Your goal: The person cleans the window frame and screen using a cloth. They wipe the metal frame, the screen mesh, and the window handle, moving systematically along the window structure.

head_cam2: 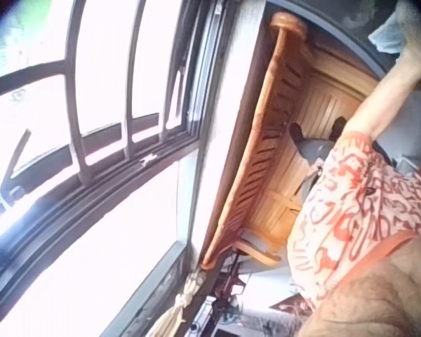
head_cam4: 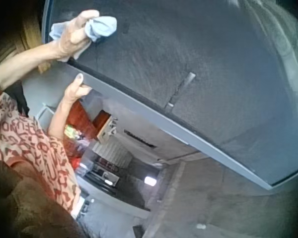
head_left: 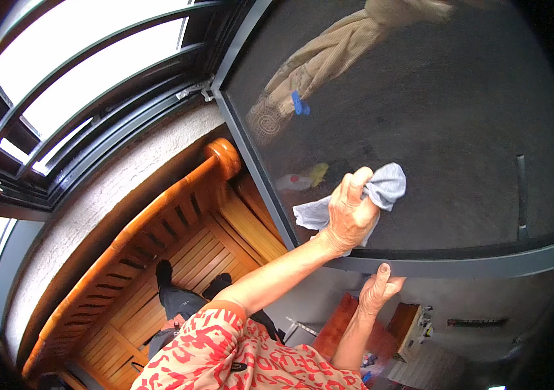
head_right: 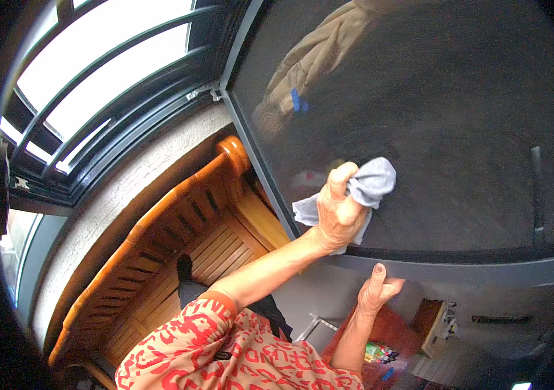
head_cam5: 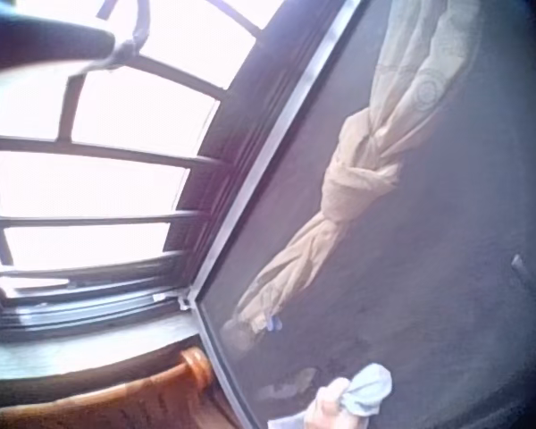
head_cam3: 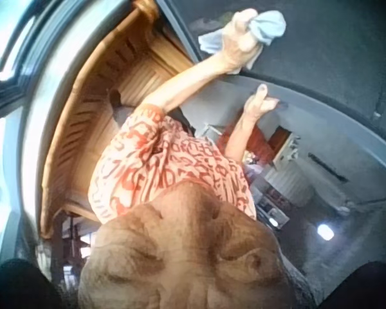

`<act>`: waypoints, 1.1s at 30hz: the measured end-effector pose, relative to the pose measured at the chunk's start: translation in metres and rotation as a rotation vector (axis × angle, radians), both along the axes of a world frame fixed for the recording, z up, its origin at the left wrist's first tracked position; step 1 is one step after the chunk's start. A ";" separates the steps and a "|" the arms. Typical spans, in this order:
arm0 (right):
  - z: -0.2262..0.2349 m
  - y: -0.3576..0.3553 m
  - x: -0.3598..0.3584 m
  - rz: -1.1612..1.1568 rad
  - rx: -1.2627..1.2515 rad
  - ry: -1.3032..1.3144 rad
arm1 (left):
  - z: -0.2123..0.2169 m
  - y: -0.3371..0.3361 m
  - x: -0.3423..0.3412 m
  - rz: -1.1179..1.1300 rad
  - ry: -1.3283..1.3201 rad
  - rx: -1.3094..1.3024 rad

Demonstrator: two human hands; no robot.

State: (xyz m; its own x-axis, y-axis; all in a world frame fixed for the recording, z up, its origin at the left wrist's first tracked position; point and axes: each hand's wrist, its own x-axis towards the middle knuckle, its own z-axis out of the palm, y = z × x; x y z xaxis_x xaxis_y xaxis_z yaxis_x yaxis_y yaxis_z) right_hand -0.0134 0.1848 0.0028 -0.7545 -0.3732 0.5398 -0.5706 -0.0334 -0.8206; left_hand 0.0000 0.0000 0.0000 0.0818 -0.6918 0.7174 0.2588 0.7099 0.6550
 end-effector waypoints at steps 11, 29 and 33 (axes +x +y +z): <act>-0.011 -0.013 0.005 -0.017 -0.095 0.008 | -0.064 -0.075 0.011 0.180 -0.143 0.376; -0.005 -0.013 0.005 0.002 -0.032 0.055 | -0.063 0.015 0.013 -0.098 -0.014 -0.044; -0.003 -0.015 0.007 -0.020 -0.037 0.037 | -0.079 0.001 0.015 -0.048 -0.039 0.097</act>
